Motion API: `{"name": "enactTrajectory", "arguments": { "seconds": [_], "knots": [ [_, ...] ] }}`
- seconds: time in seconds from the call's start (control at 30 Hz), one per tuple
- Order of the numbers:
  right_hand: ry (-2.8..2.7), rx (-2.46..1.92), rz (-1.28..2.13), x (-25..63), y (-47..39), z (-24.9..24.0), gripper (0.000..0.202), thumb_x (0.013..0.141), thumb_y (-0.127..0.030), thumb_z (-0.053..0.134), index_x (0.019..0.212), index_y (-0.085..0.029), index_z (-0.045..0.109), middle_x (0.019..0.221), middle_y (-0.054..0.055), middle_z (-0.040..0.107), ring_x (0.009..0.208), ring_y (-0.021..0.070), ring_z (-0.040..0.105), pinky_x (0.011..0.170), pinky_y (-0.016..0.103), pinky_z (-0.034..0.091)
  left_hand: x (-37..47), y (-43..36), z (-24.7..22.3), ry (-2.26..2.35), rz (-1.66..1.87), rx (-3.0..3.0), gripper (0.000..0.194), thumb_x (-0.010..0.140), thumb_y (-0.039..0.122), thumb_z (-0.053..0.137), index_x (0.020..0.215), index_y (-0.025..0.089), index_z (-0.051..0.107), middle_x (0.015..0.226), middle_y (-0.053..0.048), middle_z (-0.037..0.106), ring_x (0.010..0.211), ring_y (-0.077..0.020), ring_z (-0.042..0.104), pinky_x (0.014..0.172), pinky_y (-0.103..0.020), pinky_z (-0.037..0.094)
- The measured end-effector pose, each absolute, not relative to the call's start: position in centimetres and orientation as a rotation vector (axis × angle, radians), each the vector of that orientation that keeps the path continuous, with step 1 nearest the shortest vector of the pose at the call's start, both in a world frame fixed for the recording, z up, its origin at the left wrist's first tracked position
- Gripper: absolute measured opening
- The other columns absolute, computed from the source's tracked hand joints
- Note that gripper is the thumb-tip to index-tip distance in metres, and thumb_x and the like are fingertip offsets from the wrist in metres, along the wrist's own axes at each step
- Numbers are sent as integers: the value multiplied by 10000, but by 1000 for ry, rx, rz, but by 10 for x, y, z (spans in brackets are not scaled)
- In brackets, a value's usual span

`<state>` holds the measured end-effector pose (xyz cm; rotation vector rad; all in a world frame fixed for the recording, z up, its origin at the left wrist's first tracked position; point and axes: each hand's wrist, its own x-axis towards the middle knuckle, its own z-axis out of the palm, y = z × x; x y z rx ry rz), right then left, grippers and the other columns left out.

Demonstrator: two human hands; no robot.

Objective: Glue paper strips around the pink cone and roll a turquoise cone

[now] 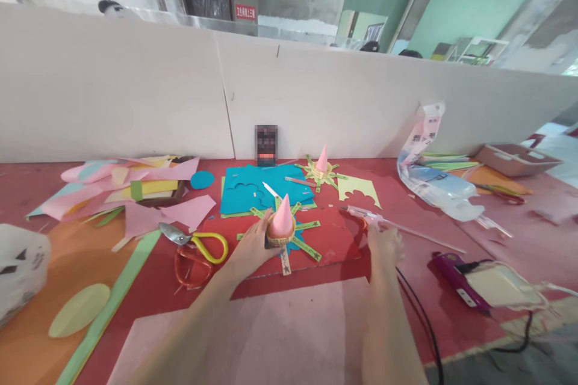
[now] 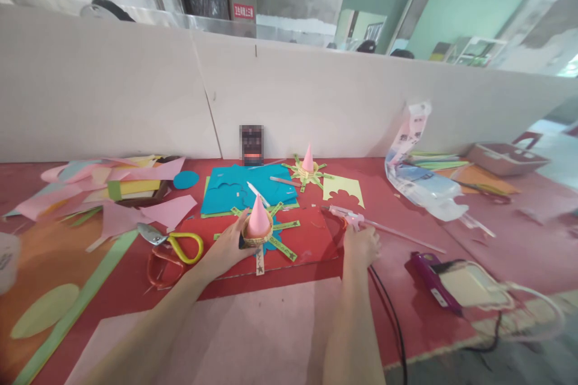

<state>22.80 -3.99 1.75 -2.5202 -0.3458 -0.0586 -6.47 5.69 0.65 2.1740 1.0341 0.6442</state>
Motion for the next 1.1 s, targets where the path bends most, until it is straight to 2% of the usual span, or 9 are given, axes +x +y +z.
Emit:
{"name": "enactTrajectory", "arguments": {
  "seconds": [0.13, 0.37, 0.53, 0.77, 0.93, 1.1],
  "knots": [
    [-410, -2518, -12, 230, -41, 14, 393, 746, -438, 489, 998, -154, 588, 1096, 207, 545, 1021, 345, 499, 806, 470, 378, -65, 57, 6, 1025, 634, 2195, 894, 664, 465, 647, 1389, 218, 186, 1273, -146, 487, 1160, -312, 461, 920, -436, 375],
    [-468, -2433, -3, 226, -36, 14, 374, 815, -373, 406, 1042, -101, 526, 1093, 233, 540, 994, 322, 525, 749, 394, 399, -65, 58, 4, 1011, 642, 2219, 891, 671, 469, 637, 1391, 208, 181, 1272, -154, 480, 1164, -329, 452, 923, -446, 375],
    [-669, -2310, 57, 213, -26, 21, 355, 845, -408, 389, 1065, -148, 491, 993, 150, 618, 894, 238, 582, 672, 281, 398, -64, 58, 5, 1053, 618, 2208, 903, 660, 464, 647, 1392, 211, 182, 1258, -147, 494, 1157, -330, 455, 905, -444, 387],
    [-875, -2182, 199, 170, -27, 32, 395, 836, -470, 352, 1086, -188, 470, 974, 123, 623, 839, 226, 594, 627, 267, 380, -64, 54, 11, 1062, 627, 2169, 884, 658, 441, 663, 1384, 239, 200, 1306, -121, 464, 1181, -310, 439, 925, -438, 380],
    [-882, -2191, 269, 152, -52, 28, 499, 706, -595, 470, 1046, -231, 489, 951, 66, 616, 841, 224, 591, 639, 274, 395, -63, 50, 18, 991, 787, 2182, 694, 688, 418, 648, 1289, 252, 342, 1314, -87, 443, 1196, -267, 426, 960, -413, 371],
    [-947, -2279, 289, 139, -67, 20, 512, 675, -576, 500, 1067, -249, 463, 984, 35, 597, 887, 215, 578, 657, 280, 396, -65, 52, 22, 971, 1084, 2208, 236, 827, 327, 501, 1037, 218, 512, 1084, -63, 558, 1063, -192, 509, 911, -355, 412]
  ]
}}
